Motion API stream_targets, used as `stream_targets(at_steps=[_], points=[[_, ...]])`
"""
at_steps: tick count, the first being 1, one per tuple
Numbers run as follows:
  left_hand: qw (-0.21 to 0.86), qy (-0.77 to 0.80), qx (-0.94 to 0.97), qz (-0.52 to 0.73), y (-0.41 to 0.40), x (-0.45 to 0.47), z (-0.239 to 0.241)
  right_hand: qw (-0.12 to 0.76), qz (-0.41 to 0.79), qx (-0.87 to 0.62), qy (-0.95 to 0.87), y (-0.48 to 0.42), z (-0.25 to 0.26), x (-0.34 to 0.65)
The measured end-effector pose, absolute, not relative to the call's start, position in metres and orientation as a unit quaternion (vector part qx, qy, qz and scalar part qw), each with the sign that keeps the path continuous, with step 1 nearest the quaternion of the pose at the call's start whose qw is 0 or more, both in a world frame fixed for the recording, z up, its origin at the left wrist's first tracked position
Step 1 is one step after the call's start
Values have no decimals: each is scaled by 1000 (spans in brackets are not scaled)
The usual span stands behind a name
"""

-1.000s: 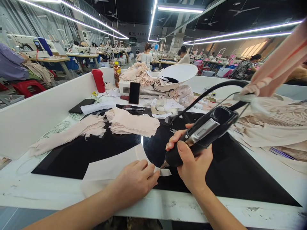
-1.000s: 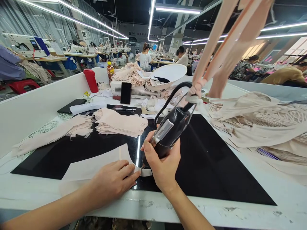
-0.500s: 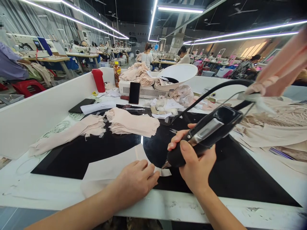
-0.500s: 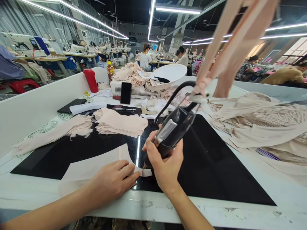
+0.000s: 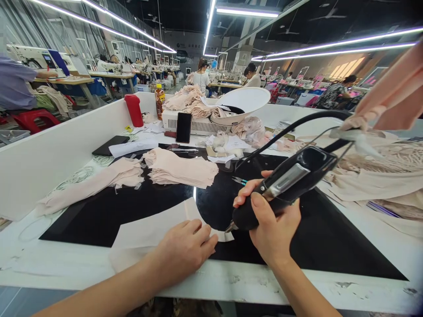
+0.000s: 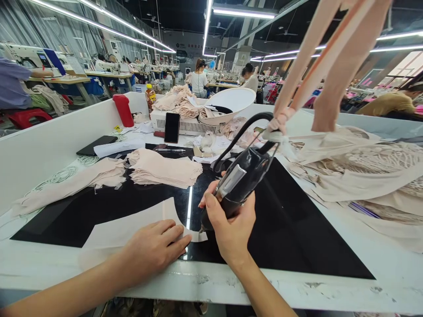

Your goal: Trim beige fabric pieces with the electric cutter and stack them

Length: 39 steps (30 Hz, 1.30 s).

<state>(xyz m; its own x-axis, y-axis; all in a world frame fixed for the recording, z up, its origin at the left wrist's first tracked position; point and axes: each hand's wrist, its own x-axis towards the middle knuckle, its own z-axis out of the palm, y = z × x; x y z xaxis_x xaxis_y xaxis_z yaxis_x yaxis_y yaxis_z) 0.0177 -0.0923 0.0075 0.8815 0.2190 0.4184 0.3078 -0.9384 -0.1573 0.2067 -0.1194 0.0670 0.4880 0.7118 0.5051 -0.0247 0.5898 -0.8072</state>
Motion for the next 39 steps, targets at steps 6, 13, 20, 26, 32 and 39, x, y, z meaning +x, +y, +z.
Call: stream_targets(at_steps=[6, 13, 20, 26, 32, 39], points=[[104, -136, -965, -198, -92, 17, 7, 784, 264, -359, -431, -126, 70, 199], [108, -134, -966, -194, -92, 16, 6, 772, 273, -360, -447, -127, 65, 197], [101, -141, -967, -186, -92, 16, 7, 765, 269, -377, -447, -130, 68, 199], [111, -133, -965, -198, -92, 17, 8, 778, 252, -378, -434, -132, 67, 209], [108, -133, -964, -205, -91, 17, 10, 782, 247, -374, -433, -132, 66, 209], [104, -133, -964, -207, -91, 18, 9, 778, 258, -363, -443, -131, 66, 207]])
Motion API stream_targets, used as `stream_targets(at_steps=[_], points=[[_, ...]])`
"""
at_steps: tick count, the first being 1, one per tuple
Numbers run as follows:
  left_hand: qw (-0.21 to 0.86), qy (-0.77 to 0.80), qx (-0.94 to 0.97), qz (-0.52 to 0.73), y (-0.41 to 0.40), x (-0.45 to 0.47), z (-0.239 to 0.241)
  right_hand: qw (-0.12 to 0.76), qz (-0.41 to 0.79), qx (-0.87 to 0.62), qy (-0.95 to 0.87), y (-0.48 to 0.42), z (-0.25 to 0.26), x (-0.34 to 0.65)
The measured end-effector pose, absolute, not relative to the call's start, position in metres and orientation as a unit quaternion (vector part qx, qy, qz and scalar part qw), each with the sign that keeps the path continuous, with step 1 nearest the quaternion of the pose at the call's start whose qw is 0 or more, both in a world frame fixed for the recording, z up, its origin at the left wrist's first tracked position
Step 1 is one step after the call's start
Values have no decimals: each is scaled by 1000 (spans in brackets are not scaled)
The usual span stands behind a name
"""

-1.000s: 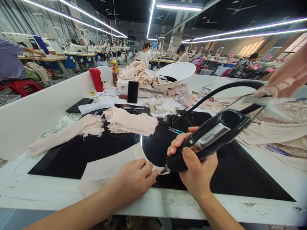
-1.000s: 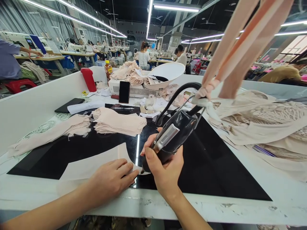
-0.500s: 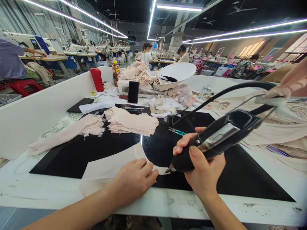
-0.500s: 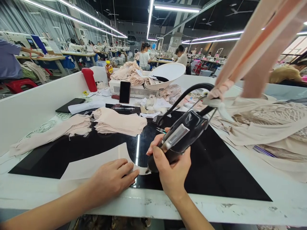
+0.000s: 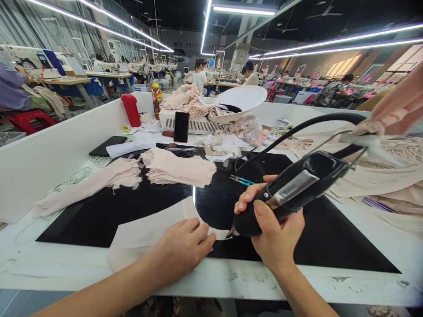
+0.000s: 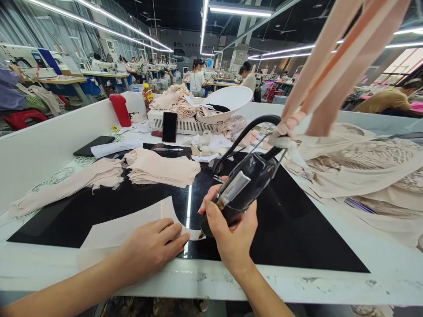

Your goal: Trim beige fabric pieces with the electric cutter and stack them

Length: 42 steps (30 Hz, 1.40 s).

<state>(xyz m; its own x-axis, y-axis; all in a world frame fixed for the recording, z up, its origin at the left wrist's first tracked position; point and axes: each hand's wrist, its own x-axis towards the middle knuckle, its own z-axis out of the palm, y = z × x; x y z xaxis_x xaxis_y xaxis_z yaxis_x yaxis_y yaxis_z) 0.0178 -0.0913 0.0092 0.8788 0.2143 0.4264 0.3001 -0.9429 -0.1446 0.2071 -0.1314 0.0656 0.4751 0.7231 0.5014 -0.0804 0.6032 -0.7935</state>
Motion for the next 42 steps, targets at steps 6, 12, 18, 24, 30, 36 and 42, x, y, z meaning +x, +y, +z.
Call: stream_targets(at_steps=[6, 12, 18, 24, 30, 36, 42], points=[[-23, -132, -966, -220, -80, 5, 25, 775, 260, -355, -455, -128, 63, 211], [-17, -161, -963, -214, -58, -27, 25, 774, 230, -372, -458, -110, 61, 226], [21, -206, -971, -117, -74, -29, 22, 793, 192, -378, -438, -85, 66, 232], [-73, -298, -951, -31, -79, -15, 50, 782, 207, -386, -443, -82, 66, 224], [-141, -206, -965, -75, -40, 12, 60, 780, 227, -388, -436, -83, 66, 212], [-219, -127, -967, -33, -13, 34, 51, 771, 233, -412, -427, -81, 70, 202], [-224, -160, -961, 20, -9, 27, 46, 761, 254, -419, -425, -80, 68, 195]])
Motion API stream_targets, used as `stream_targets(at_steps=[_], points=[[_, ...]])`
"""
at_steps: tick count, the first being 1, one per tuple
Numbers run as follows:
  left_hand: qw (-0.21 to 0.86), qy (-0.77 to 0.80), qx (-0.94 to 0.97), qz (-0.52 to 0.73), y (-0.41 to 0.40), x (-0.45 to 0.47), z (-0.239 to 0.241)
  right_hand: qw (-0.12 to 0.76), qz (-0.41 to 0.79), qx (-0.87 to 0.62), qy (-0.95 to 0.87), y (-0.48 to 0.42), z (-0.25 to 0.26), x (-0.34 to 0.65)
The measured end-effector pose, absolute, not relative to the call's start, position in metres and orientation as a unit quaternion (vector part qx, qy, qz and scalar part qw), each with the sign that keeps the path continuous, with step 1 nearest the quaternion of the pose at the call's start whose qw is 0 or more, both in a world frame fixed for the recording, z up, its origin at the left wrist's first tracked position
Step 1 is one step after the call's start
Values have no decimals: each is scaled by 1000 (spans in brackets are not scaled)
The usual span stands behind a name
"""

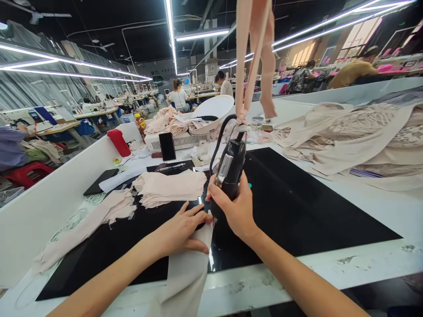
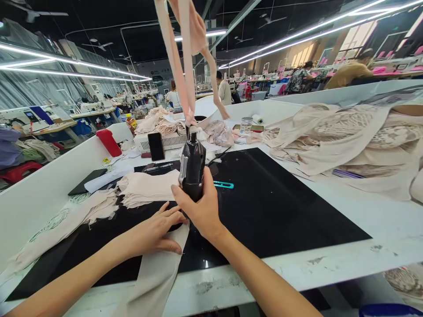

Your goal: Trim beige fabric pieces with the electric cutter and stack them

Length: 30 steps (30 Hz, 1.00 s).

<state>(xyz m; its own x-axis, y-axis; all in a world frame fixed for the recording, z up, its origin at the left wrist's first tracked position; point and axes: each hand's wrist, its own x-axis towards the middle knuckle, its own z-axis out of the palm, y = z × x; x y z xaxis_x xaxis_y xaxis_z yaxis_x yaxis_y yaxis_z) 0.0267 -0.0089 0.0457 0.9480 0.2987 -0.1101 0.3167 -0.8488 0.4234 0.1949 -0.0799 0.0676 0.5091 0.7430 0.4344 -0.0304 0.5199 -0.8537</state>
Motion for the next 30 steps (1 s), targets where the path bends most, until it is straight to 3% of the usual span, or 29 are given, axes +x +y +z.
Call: stream_targets(at_steps=[30], points=[[170, 165, 971, -18, -12, 13, 50, 746, 296, -384, -457, -75, 65, 157]])
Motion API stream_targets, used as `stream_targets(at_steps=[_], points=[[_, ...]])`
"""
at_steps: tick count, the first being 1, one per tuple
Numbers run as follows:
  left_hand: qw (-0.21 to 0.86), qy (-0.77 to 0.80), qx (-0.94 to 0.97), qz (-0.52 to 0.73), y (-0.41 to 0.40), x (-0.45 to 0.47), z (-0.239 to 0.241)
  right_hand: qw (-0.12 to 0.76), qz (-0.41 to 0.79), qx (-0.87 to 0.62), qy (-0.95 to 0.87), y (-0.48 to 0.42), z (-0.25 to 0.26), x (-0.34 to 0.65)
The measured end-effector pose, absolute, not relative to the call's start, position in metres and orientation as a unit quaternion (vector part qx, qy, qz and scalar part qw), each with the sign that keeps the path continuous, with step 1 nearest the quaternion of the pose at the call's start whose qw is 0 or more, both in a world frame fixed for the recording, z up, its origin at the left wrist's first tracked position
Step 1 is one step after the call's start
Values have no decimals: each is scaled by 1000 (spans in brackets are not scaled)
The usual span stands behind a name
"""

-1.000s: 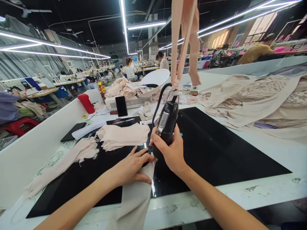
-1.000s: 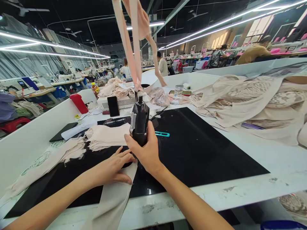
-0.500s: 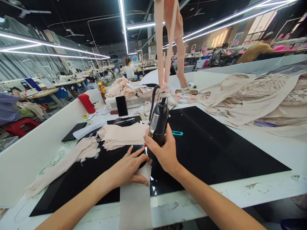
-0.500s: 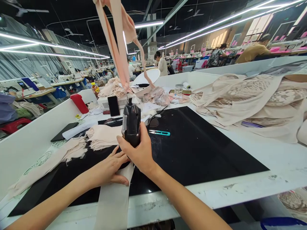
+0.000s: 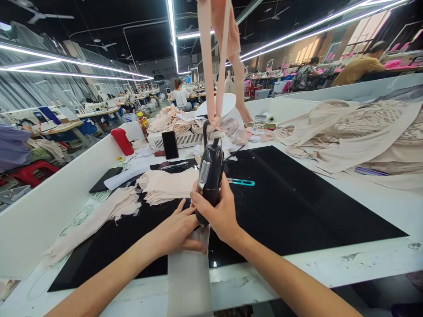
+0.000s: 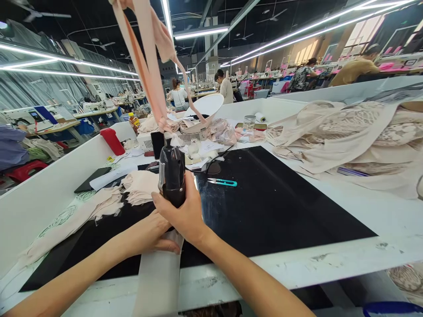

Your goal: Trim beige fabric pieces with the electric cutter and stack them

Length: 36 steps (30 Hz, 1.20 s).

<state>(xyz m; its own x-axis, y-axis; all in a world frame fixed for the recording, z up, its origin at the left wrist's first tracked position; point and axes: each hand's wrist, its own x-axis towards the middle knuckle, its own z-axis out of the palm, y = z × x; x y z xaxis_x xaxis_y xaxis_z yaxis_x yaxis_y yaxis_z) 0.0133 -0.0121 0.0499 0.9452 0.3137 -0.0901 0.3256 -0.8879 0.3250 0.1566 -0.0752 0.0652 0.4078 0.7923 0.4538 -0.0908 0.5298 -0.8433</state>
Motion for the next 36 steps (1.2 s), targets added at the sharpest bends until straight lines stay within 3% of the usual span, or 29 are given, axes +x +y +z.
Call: stream_targets(at_steps=[36], points=[[197, 137, 971, -22, -4, 9, 49, 764, 258, -405, -431, -82, 67, 173]])
